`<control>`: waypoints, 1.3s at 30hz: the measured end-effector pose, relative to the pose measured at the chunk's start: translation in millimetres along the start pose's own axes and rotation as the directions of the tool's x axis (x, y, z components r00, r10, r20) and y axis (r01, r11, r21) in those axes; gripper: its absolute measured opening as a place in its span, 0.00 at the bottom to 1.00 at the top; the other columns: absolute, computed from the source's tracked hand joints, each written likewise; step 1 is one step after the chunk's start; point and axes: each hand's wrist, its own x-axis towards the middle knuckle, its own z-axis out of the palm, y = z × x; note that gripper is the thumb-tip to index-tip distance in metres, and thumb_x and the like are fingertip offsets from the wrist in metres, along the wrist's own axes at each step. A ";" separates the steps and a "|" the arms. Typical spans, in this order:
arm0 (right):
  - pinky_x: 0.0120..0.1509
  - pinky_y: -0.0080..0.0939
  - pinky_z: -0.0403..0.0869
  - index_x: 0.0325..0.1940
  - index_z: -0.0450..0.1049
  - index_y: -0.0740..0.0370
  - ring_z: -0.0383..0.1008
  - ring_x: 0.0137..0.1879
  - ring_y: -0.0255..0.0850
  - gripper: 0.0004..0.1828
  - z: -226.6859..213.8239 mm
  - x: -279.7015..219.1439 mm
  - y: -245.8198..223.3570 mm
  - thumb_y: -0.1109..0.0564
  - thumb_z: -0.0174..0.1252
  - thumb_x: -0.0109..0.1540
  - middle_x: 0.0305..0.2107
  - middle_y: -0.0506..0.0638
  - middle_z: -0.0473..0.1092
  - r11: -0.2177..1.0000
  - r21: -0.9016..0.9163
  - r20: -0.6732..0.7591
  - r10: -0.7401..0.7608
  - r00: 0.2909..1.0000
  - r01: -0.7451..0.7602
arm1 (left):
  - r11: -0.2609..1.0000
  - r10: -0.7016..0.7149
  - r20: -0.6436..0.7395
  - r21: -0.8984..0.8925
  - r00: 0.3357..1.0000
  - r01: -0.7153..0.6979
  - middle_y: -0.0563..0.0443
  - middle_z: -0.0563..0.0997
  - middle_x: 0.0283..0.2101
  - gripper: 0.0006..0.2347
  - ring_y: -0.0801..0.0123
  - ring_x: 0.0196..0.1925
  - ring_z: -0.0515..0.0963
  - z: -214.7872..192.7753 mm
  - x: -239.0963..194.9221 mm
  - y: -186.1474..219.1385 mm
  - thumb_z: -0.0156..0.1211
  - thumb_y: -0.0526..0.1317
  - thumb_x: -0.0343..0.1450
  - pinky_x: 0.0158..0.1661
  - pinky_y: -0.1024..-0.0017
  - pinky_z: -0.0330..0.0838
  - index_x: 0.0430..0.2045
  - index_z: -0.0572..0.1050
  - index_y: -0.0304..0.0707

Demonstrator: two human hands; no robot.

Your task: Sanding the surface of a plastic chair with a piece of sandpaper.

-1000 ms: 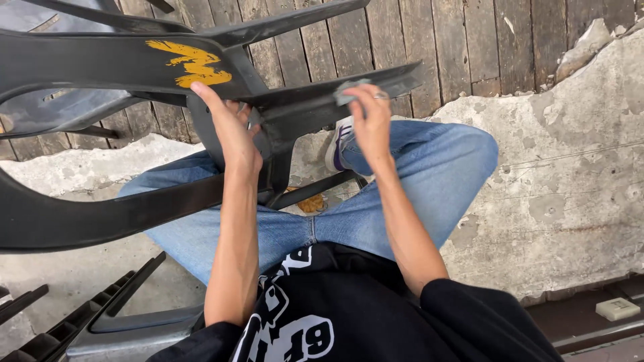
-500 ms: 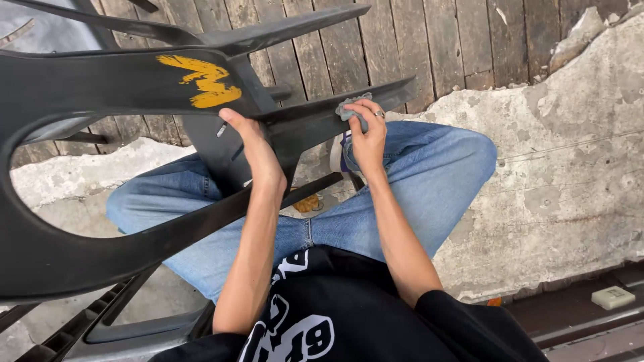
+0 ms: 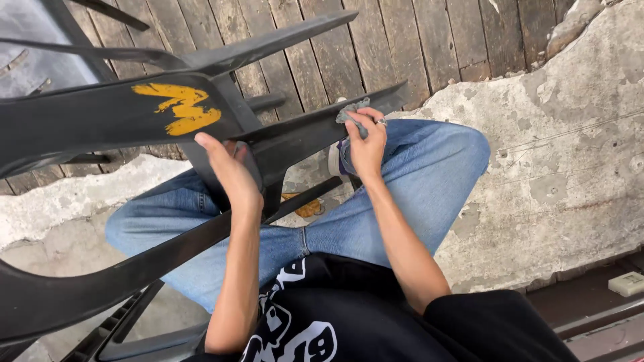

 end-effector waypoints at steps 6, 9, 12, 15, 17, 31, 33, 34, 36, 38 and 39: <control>0.63 0.45 0.72 0.47 0.78 0.66 0.74 0.57 0.51 0.09 25.2 -15.5 -58.0 0.65 0.61 0.63 0.48 0.58 0.72 0.996 0.072 -0.020 -0.044 0.999 0.046 | 0.592 0.595 0.268 0.493 0.758 -0.638 0.39 0.69 0.52 0.16 0.53 0.57 0.68 63.6 -40.6 42.2 0.44 0.49 0.83 0.59 0.58 0.61 0.45 0.69 0.31; 0.63 0.51 0.67 0.56 0.68 0.77 0.67 0.60 0.62 0.26 12.3 -33.5 -92.0 0.67 0.60 0.54 0.54 0.67 0.66 0.971 0.224 0.183 -0.121 0.976 0.078 | 0.152 0.393 0.647 0.655 0.654 -0.740 0.34 0.78 0.47 0.17 0.42 0.56 0.74 99.4 -2.2 25.6 0.45 0.47 0.81 0.61 0.44 0.57 0.38 0.77 0.31; 0.63 0.48 0.73 0.46 0.80 0.62 0.75 0.55 0.54 0.10 26.4 -47.4 -25.8 0.67 0.61 0.61 0.42 0.56 0.73 0.994 -0.088 0.417 0.099 0.903 -0.069 | 0.073 0.137 0.644 0.751 0.752 -0.656 0.32 0.80 0.33 0.19 0.41 0.42 0.79 92.7 15.8 9.0 0.47 0.46 0.80 0.54 0.43 0.62 0.28 0.81 0.31; 0.60 0.47 0.73 0.48 0.72 0.66 0.73 0.55 0.57 0.14 11.0 -5.8 -50.3 0.68 0.60 0.58 0.46 0.61 0.68 0.983 0.017 0.146 -0.183 0.972 0.183 | 0.149 0.106 0.686 0.705 0.720 -0.693 0.33 0.80 0.27 0.19 0.42 0.35 0.80 85.4 19.0 15.9 0.46 0.44 0.81 0.45 0.51 0.70 0.26 0.81 0.32; 0.59 0.47 0.73 0.47 0.72 0.65 0.73 0.53 0.55 0.12 3.7 16.0 -24.9 0.68 0.60 0.59 0.44 0.59 0.69 0.993 -0.049 -0.023 -0.110 0.994 0.109 | 0.160 0.116 0.692 0.695 0.713 -0.701 0.34 0.80 0.27 0.19 0.42 0.34 0.79 79.4 18.7 29.8 0.46 0.43 0.81 0.43 0.50 0.70 0.24 0.80 0.32; 0.57 0.44 0.76 0.47 0.75 0.65 0.77 0.55 0.50 0.10 7.6 -10.6 -52.2 0.70 0.59 0.62 0.50 0.55 0.72 0.993 0.117 0.294 -0.056 0.954 0.022 | 0.230 0.058 0.614 0.759 0.788 -0.608 0.38 0.82 0.29 0.19 0.43 0.32 0.81 94.8 24.7 39.0 0.45 0.44 0.81 0.33 0.51 0.73 0.26 0.82 0.37; 0.52 0.49 0.73 0.45 0.77 0.66 0.74 0.48 0.54 0.14 -7.4 14.6 -44.2 0.71 0.59 0.56 0.45 0.58 0.71 0.981 -0.147 0.243 -0.086 0.966 0.125 | 0.223 0.047 0.636 0.745 0.770 -0.629 0.41 0.83 0.30 0.16 0.45 0.33 0.82 98.8 29.7 48.3 0.53 0.46 0.79 0.32 0.51 0.73 0.27 0.82 0.38; 0.52 0.49 0.73 0.45 0.77 0.66 0.74 0.48 0.54 0.14 -14.2 8.3 -13.2 0.71 0.59 0.56 0.45 0.58 0.71 0.983 -0.146 0.250 -0.068 0.966 0.107 | 0.221 0.028 0.633 0.751 0.774 -0.622 0.41 0.83 0.30 0.16 0.45 0.33 0.82 88.3 25.1 46.2 0.53 0.46 0.79 0.32 0.51 0.73 0.27 0.82 0.38; 0.50 0.48 0.73 0.43 0.78 0.63 0.73 0.46 0.55 0.12 -23.7 42.8 61.9 0.71 0.57 0.57 0.42 0.59 0.71 0.904 -0.427 -0.093 -0.046 0.995 0.002 | 0.198 0.124 0.679 0.697 0.723 -0.689 0.44 0.84 0.32 0.11 0.48 0.36 0.82 89.5 35.7 41.5 0.63 0.47 0.72 0.33 0.54 0.74 0.28 0.83 0.38; 0.48 0.48 0.73 0.41 0.77 0.65 0.74 0.44 0.54 0.12 -1.8 56.1 96.8 0.71 0.55 0.56 0.41 0.59 0.71 0.917 -0.382 -0.151 0.062 0.986 -0.117 | 0.153 0.145 0.700 0.683 0.700 -0.714 0.45 0.84 0.33 0.09 0.50 0.37 0.82 85.3 38.4 40.7 0.65 0.45 0.70 0.34 0.55 0.74 0.29 0.84 0.40; 0.46 0.47 0.73 0.40 0.76 0.66 0.74 0.42 0.52 0.13 3.2 61.0 117.4 0.72 0.53 0.55 0.39 0.59 0.70 0.911 -0.343 -0.204 0.167 0.965 -0.231 | 0.123 0.167 0.721 0.662 0.673 -0.740 0.46 0.83 0.33 0.07 0.51 0.37 0.81 85.6 36.8 35.6 0.67 0.44 0.68 0.35 0.57 0.74 0.31 0.85 0.42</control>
